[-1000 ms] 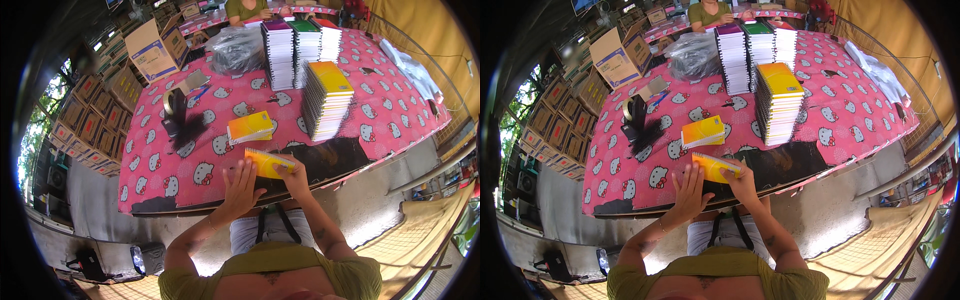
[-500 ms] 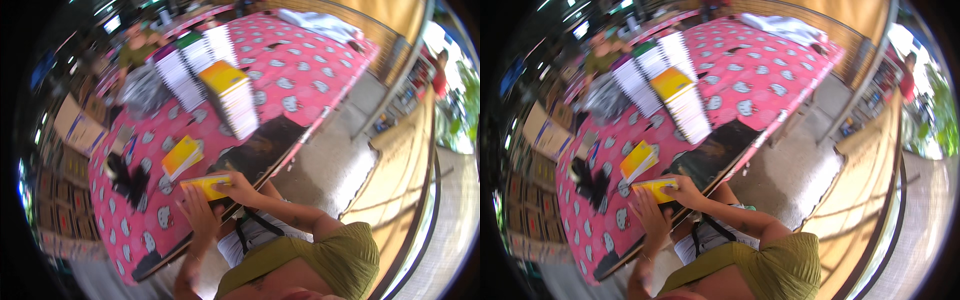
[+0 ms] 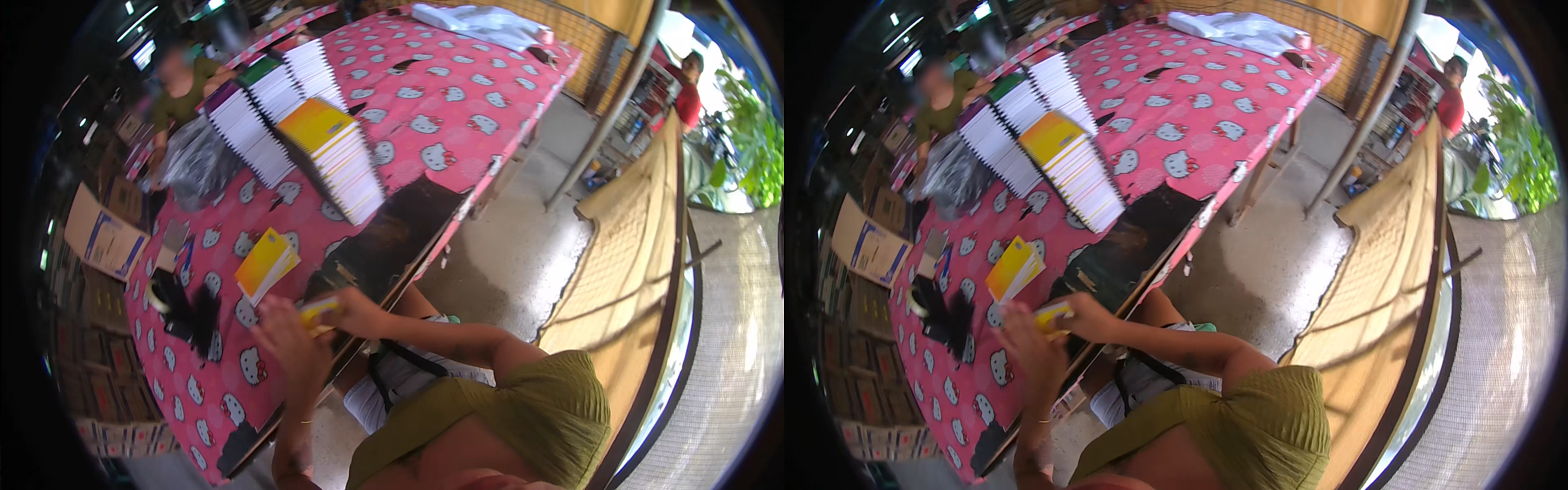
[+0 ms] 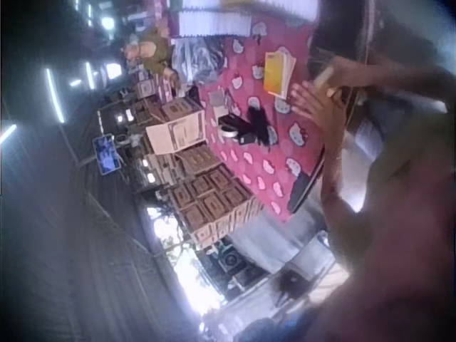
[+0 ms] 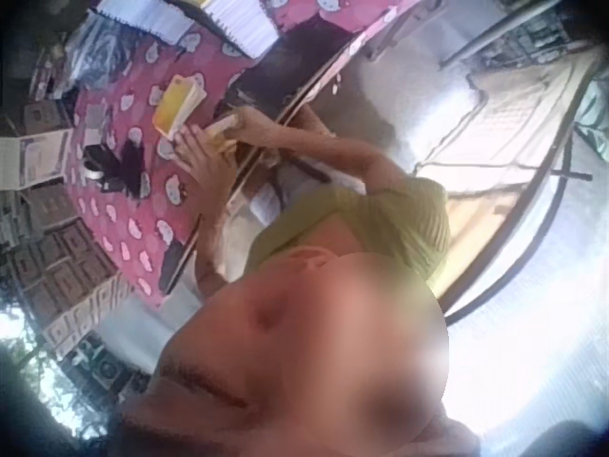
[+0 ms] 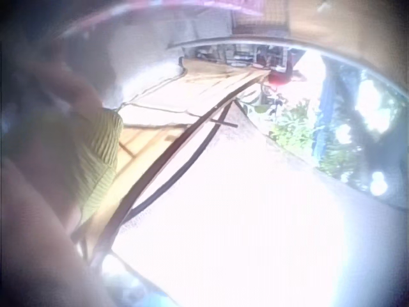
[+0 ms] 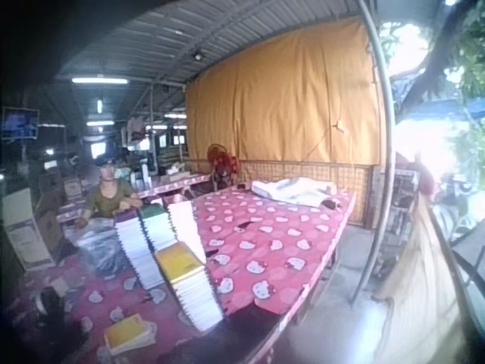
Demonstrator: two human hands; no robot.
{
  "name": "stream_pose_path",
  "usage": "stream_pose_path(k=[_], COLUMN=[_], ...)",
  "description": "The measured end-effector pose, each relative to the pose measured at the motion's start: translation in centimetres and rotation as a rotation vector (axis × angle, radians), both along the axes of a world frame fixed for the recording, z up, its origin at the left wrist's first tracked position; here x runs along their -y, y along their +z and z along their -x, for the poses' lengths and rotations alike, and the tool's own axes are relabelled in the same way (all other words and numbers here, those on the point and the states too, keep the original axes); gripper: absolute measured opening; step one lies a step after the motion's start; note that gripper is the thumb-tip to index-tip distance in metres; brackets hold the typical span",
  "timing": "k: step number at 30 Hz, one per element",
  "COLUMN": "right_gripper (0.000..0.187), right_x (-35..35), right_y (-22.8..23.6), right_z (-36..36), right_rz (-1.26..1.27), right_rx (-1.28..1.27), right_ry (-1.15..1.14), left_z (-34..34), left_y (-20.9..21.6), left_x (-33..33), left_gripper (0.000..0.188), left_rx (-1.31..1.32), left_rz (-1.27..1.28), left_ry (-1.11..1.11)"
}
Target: The person tapes the spine of small yellow notebooks and stacks them in a pile.
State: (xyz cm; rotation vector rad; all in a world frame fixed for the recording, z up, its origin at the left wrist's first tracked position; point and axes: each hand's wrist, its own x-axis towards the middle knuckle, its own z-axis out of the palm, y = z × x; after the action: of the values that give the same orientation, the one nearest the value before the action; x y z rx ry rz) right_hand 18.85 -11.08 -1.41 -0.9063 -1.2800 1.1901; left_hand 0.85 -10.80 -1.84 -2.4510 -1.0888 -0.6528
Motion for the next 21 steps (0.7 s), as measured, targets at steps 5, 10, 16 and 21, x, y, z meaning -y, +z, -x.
stream_pose_path(k=[5,10,16,21], right_gripper=[0.029,0.024,0.022,0.018], right_x=[-1.1,-2.1,-2.8,-2.7], right_y=[-0.6,-1.7,-4.5,-3.6], right_z=[-0.6,0.1,0.1,0.6], right_rz=[-0.066,-0.097,-0.029,-0.121], right_rx=[0.131,0.132,0.085,0.187], right_ry=[-0.006,-0.048,0.157,0.100], left_z=[-2.0,-1.1,-1.6,-1.5], left_y=[2.6,-2.5,0.3,0.4], left_x=[-1.6,1.0,-0.6,-0.4], left_gripper=[0.085,0.087,0.084,0.080], left_rx=[0.078,-0.006,-0.021,0.075], left_rz=[-0.006,0.101,0.199,0.188], left_ry=[0.100,-0.047,0.041,0.014])
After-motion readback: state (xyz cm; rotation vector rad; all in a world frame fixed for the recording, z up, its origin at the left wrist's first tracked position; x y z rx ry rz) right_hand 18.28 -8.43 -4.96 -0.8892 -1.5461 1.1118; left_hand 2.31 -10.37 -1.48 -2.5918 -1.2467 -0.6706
